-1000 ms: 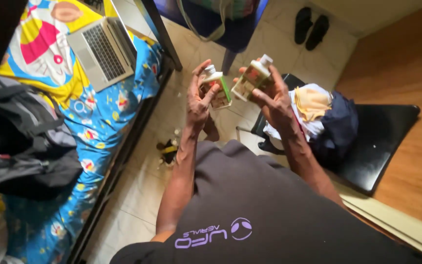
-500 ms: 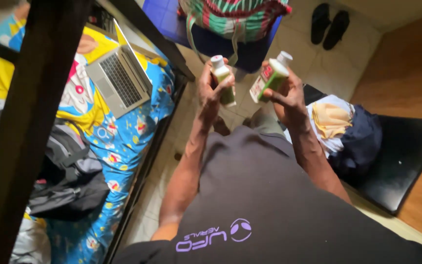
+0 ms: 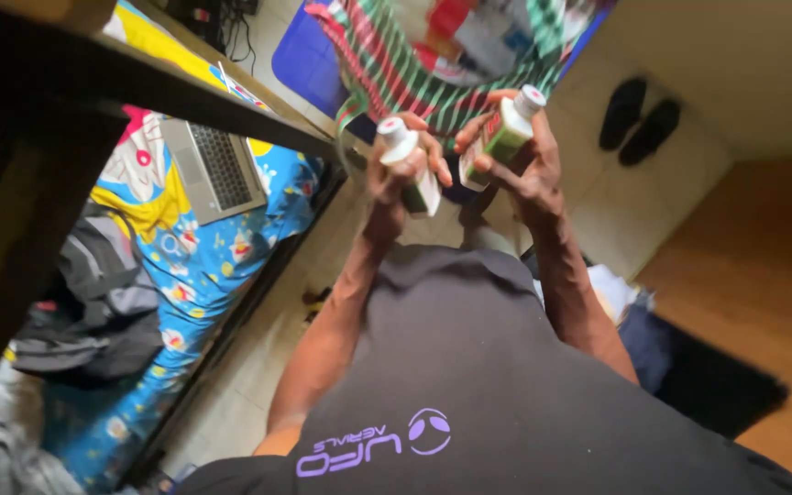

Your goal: The recorder packs various cleaning bottles and paper towels into a bag.

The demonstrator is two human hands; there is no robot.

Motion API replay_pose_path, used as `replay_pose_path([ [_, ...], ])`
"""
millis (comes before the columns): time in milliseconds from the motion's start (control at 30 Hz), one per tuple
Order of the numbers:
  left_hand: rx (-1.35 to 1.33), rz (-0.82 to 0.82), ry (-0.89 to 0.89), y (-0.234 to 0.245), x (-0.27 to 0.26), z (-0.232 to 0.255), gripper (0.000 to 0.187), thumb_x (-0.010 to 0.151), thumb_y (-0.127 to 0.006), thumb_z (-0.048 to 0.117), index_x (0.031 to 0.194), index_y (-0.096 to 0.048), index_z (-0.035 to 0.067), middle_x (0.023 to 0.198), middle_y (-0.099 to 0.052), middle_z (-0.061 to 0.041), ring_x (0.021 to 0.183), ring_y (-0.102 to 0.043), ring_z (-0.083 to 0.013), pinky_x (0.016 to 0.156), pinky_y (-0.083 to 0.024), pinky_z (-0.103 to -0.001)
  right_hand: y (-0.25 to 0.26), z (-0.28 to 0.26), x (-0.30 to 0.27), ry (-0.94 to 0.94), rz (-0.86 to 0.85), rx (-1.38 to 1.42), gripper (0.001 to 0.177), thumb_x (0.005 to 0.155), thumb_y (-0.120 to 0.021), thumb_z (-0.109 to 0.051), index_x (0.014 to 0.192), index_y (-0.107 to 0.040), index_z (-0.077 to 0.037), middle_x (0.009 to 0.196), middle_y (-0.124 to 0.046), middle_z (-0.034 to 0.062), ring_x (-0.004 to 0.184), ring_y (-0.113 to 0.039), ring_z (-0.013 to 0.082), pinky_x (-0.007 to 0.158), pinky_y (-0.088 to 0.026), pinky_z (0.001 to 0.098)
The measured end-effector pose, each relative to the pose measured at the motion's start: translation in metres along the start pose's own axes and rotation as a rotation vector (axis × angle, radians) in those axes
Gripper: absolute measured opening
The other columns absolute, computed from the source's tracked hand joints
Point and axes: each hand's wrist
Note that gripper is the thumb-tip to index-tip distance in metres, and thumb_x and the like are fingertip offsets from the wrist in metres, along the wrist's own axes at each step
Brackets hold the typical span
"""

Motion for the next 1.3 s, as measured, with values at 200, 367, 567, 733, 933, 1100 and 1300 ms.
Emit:
replay_pose_path([
  [200,0.015,0.158,-0.031,-0.037,0.058,0.004,0.045,0.103,-0.058,0.030,0.135,-0.044,0.002,0.093,-0.064,-0.016,0.077,-0.070,-0.0277,0.072,-0.061,-0.042,0.060,-0.023,0.071,-0.076,-0.108,0.058,0.063,0.104,-0.075,-0.024,0.149,-0.034,-0.008,0.130,-0.064,0.0136,0.107,-0.062,0.0157,0.093,-0.056,0.0320],
  [367,0.075,0.281,-0.143,-0.050,0.061,-0.018,0.048,0.105,-0.059,0.035,0.138,-0.042,0.004,0.096,-0.063,-0.016,0.076,-0.068,-0.0266,0.070,-0.060,-0.041,0.087,-0.010,0.123,-0.092,-0.227,-0.112,0.055,0.109,-0.077,-0.022,0.146,-0.039,-0.006,0.125,-0.061,0.0096,0.111,-0.059,0.0141,0.097,-0.056,0.0311],
  [567,0.130,0.403,-0.234,-0.053,0.044,-0.025,0.049,0.106,-0.062,0.034,0.139,-0.042,0.004,0.096,-0.064,-0.015,0.077,-0.068,-0.0251,0.072,-0.059,-0.038,0.069,-0.010,0.172,-0.088,-0.346,-0.254,0.058,0.101,-0.083,-0.021,0.143,-0.047,-0.004,0.124,-0.060,0.0048,0.116,-0.062,0.0143,0.101,-0.063,0.0345],
  [733,0.138,0.435,-0.278,-0.050,0.043,-0.019,0.048,0.105,-0.064,0.032,0.136,-0.044,0.002,0.097,-0.064,-0.014,0.075,-0.067,-0.0245,0.068,-0.059,-0.037,0.071,0.016,0.186,-0.070,-0.329,-0.311,0.051,0.103,-0.086,-0.018,0.137,-0.050,-0.005,0.121,-0.071,0.0027,0.117,-0.071,0.0156,0.104,-0.062,0.0325],
  [933,0.237,0.505,-0.278,-0.052,0.044,-0.014,0.047,0.107,-0.064,0.032,0.136,-0.043,0.001,0.096,-0.065,-0.013,0.077,-0.069,-0.0244,0.070,-0.060,-0.036,0.084,0.095,0.210,0.173,-0.178,-0.521,0.060,0.083,-0.100,-0.007,0.125,-0.057,-0.004,0.107,-0.068,0.0113,0.100,-0.071,0.0238,0.087,-0.060,0.0355],
  [1100,0.191,0.517,-0.247,-0.050,0.047,-0.024,0.047,0.105,-0.065,0.031,0.134,-0.044,0.001,0.096,-0.065,-0.012,0.075,-0.068,-0.0229,0.068,-0.060,-0.037,0.067,0.136,0.234,0.187,-0.028,-0.592,0.054,0.080,-0.103,-0.019,0.114,-0.063,-0.002,0.098,-0.079,0.0090,0.085,-0.079,0.0222,0.074,-0.064,0.0333],
  [1300,0.269,0.423,-0.230,-0.054,0.047,-0.019,0.051,0.105,-0.068,0.032,0.138,-0.045,0.002,0.097,-0.064,-0.011,0.078,-0.067,-0.0215,0.072,-0.058,-0.034,0.066,0.162,0.244,0.269,0.027,-0.767,0.028,0.084,-0.082,-0.012,0.102,-0.066,0.001,0.086,-0.072,0.0182,0.077,-0.070,0.0342,0.072,-0.056,0.0459],
])
Point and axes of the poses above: each hand's wrist, its own x-axis towards the middle knuckle, its own y-axis out of the back of the hand, z = x × y
